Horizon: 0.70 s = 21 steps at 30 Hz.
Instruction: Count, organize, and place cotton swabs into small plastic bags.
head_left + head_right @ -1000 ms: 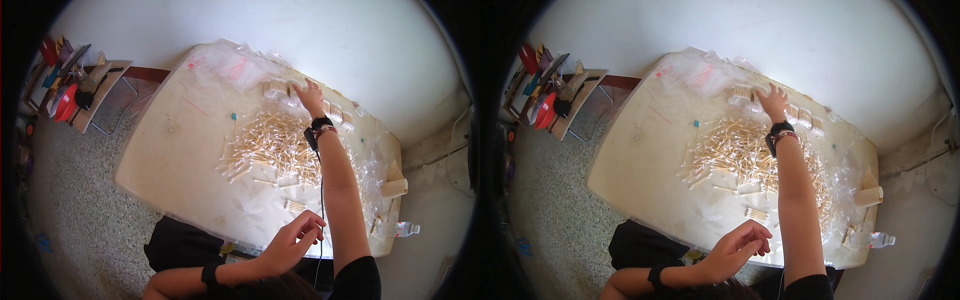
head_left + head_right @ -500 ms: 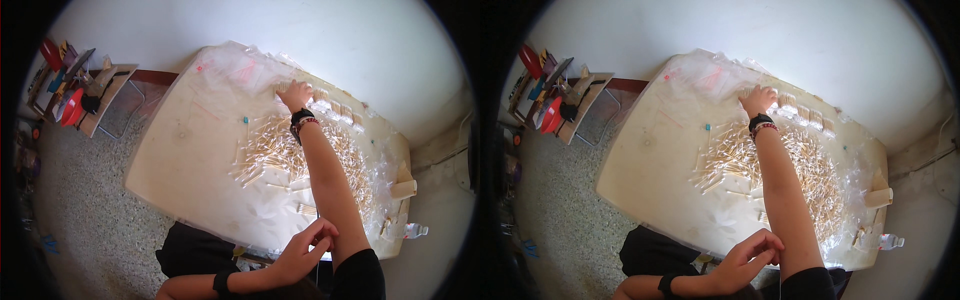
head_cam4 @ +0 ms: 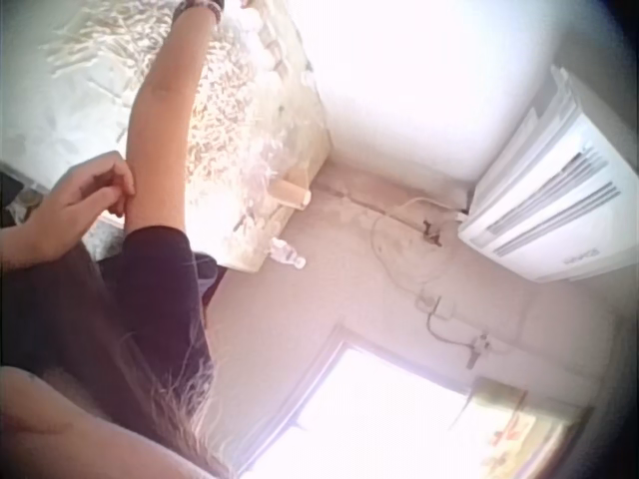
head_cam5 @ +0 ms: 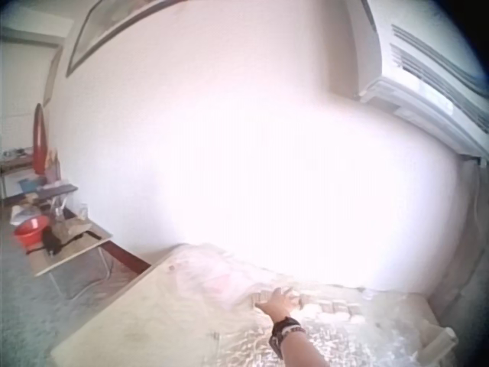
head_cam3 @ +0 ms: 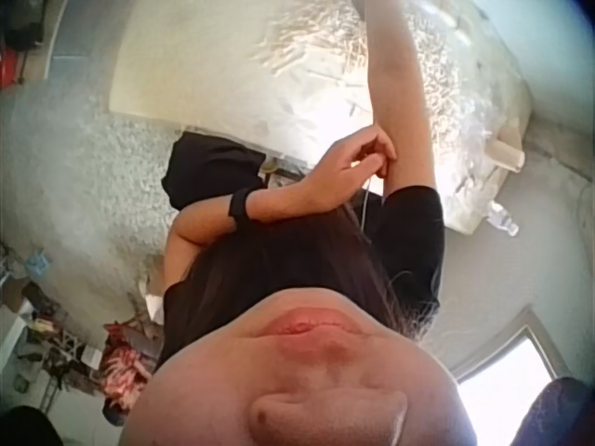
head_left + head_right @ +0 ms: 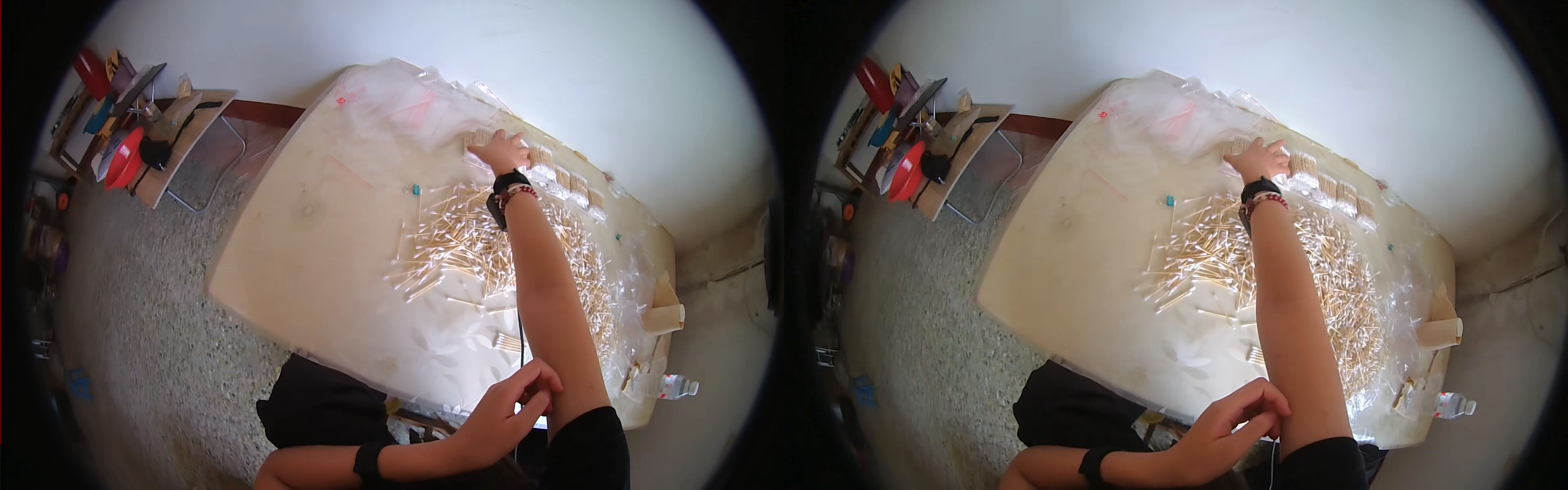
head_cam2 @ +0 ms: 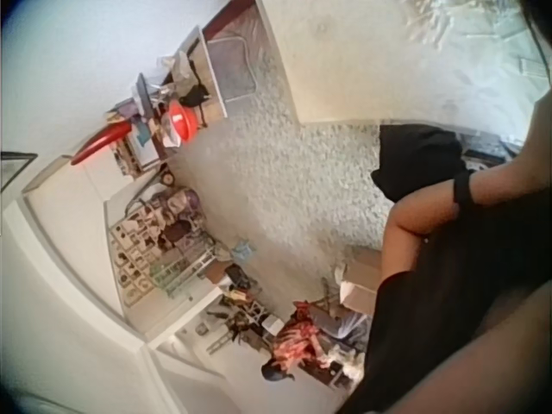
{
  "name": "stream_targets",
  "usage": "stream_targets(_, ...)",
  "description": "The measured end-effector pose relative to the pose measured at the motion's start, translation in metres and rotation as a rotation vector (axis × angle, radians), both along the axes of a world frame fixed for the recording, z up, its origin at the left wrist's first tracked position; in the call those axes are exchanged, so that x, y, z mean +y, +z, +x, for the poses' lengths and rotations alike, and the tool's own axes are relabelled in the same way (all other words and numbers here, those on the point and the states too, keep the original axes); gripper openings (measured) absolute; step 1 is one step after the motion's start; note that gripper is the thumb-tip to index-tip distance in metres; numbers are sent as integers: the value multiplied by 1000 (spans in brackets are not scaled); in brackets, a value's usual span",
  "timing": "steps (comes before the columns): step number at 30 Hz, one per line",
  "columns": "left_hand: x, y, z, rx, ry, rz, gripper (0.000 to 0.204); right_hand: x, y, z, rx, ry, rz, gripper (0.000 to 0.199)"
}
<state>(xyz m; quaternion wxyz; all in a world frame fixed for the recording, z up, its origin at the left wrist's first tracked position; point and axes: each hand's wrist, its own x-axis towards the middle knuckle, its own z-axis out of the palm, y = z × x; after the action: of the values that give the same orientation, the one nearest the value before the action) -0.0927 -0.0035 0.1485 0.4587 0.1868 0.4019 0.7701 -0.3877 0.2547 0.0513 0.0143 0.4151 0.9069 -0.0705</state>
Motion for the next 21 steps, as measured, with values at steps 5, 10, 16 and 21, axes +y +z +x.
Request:
stream_targets(5, 0, 3, 2, 25, 7, 1, 9, 4, 2, 3, -12, -76, -14, 89)
stream_targets(10, -3, 3, 0, 17, 5, 14, 8, -5, 12, 12, 26, -134, -77, 86)
stream_targets(16, -6, 9, -1, -6, -21, -3, 7, 15, 7, 10, 87, -192, -29, 84)
stream_targets(21, -5, 5, 3, -7, -4, 25, 8, 14, 25, 10, 171, -146, 58, 68)
